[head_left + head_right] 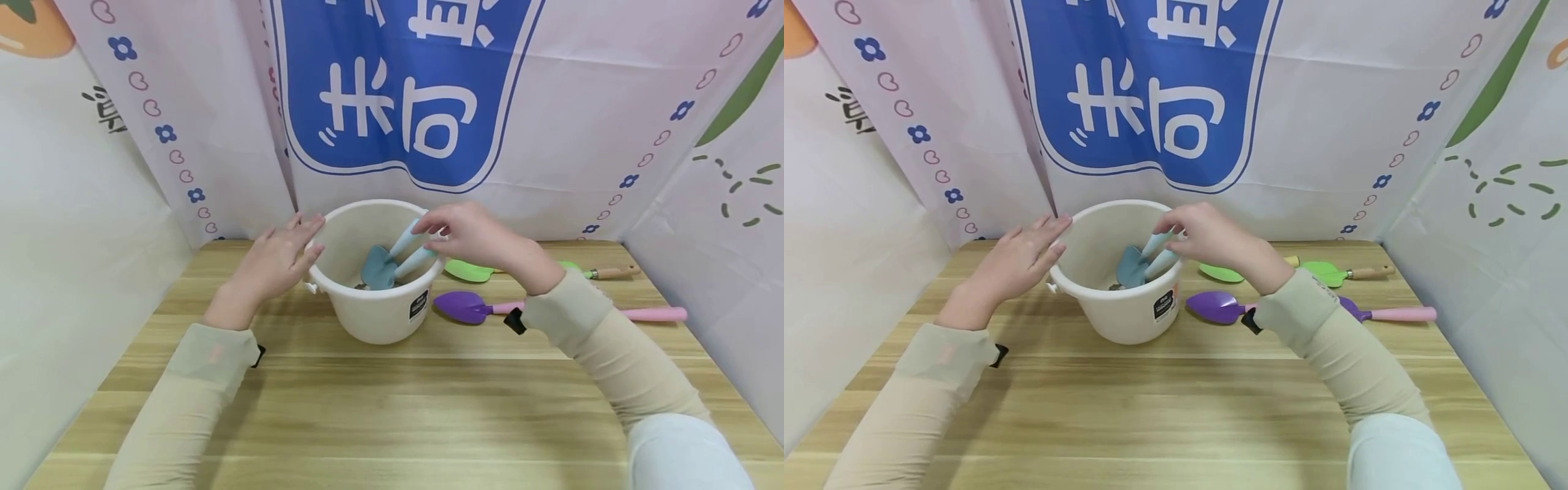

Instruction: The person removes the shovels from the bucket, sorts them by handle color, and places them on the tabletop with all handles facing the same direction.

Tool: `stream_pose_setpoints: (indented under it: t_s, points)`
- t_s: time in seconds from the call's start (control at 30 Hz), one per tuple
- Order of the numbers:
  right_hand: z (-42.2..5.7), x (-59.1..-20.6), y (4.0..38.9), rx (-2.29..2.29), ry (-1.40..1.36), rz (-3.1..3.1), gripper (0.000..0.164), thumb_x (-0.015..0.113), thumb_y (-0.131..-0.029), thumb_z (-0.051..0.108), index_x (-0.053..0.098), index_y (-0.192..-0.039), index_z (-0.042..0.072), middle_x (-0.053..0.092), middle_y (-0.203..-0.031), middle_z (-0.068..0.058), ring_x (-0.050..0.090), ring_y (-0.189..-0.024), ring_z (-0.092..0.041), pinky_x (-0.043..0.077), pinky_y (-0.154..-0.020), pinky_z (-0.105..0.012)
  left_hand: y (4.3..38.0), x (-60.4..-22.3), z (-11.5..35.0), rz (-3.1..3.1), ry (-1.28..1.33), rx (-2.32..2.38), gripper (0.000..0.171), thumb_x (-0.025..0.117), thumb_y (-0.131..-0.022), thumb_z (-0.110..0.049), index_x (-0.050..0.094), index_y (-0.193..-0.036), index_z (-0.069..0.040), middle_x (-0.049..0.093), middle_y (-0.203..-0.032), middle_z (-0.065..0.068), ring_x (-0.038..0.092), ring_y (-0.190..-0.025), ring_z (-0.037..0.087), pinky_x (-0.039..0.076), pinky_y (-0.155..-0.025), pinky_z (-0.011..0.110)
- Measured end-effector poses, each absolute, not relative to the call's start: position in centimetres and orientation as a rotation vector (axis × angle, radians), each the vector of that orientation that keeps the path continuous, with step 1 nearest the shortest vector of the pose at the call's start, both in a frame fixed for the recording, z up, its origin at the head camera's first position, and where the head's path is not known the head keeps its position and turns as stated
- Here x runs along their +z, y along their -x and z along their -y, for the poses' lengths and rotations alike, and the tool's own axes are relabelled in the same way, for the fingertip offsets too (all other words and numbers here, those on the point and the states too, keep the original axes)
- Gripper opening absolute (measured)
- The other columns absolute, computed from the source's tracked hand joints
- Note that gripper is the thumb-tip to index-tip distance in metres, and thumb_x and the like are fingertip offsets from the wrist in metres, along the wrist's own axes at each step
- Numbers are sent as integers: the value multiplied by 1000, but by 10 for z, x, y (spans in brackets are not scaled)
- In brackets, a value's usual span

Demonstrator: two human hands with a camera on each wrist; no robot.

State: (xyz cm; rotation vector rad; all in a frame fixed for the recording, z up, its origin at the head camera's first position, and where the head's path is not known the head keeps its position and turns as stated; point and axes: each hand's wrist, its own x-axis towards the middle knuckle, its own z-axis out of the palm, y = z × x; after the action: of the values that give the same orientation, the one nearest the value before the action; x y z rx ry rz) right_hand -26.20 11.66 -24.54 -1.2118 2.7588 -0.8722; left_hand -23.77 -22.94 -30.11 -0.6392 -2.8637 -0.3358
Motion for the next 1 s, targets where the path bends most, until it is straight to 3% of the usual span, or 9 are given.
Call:
stream_pose_setpoints:
  t_s: [0.2,0.57,1.0]
  points:
    - [-106,-244,266,-723,1230,-2770,25,73,-89,-2,76,-114,0,74,-115,-16,67,-99,-30,58,-84,-40,238,-301,231,2856,628,-368,65,31,-111,-49,31,-161,-7,30,-165,11,20,-154,36,16,-118,69]
    - [-92,-241,272,-472,1101,-2728,30,72,-87,-7,75,-116,2,72,-112,-14,65,-104,-32,58,-86,-38,241,-305,230,2851,642,-380,67,31,-110,-51,31,-161,-7,30,-165,11,22,-153,37,17,-118,69]
    - [-80,-241,267,-295,974,-2830,28,63,-86,-13,75,-107,0,71,-106,-14,62,-95,-29,55,-79,-36,240,-305,231,2842,648,-375,66,30,-111,-50,32,-161,-7,32,-165,12,23,-152,39,19,-117,69]
